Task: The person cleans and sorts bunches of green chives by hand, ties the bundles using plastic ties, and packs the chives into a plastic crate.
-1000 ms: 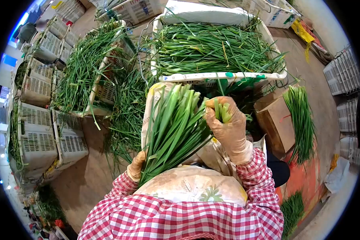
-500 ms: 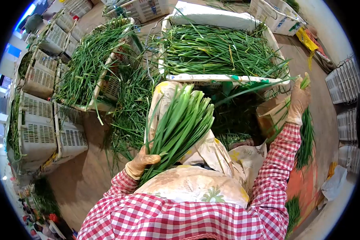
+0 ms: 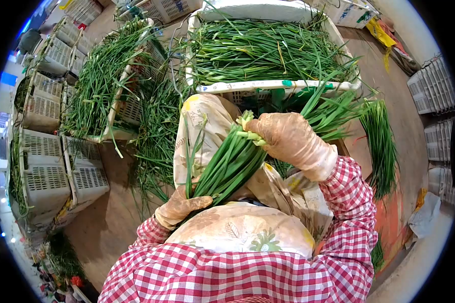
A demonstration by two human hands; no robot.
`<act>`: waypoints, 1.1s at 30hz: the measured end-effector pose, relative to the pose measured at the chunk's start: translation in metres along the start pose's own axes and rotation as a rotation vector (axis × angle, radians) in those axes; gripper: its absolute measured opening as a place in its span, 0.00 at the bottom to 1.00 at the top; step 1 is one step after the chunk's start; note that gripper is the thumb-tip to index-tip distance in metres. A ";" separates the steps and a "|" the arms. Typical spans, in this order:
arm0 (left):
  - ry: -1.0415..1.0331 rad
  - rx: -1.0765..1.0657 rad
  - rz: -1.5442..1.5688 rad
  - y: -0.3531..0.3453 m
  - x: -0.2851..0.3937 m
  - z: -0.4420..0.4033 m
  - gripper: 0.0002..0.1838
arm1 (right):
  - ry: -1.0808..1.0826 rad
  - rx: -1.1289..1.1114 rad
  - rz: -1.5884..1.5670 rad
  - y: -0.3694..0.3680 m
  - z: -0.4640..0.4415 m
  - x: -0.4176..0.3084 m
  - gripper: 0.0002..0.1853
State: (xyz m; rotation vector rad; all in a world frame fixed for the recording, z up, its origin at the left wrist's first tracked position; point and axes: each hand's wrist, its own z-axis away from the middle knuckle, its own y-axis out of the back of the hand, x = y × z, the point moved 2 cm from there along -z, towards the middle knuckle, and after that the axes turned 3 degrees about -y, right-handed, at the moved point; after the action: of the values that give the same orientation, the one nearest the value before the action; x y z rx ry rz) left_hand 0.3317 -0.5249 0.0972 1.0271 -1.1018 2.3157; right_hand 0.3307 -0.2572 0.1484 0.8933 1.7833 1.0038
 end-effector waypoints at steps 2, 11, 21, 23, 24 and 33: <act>0.014 0.003 0.004 -0.002 0.001 0.000 0.35 | -0.009 -0.018 -0.064 -0.004 0.002 0.002 0.16; 0.016 -0.025 -0.024 0.001 0.000 -0.004 0.37 | -0.236 -0.200 -0.205 -0.004 0.016 0.012 0.07; -0.130 0.059 0.216 0.036 -0.035 0.009 0.44 | -0.403 0.388 0.459 -0.018 0.030 0.098 0.14; -0.112 0.056 0.288 0.034 -0.029 0.007 0.36 | -0.925 0.022 0.509 -0.007 0.035 0.123 0.15; -0.048 0.154 0.077 0.040 -0.028 0.007 0.32 | -0.803 0.184 0.486 -0.003 0.046 0.131 0.18; -0.097 0.261 -0.495 0.031 -0.022 -0.003 0.13 | -0.258 -0.554 -0.095 0.032 -0.015 -0.005 0.18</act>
State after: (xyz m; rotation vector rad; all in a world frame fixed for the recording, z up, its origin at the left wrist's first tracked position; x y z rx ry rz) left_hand 0.3262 -0.5426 0.0635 1.3426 -0.5006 2.0466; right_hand 0.3235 -0.2524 0.1830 0.5518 1.2260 1.1790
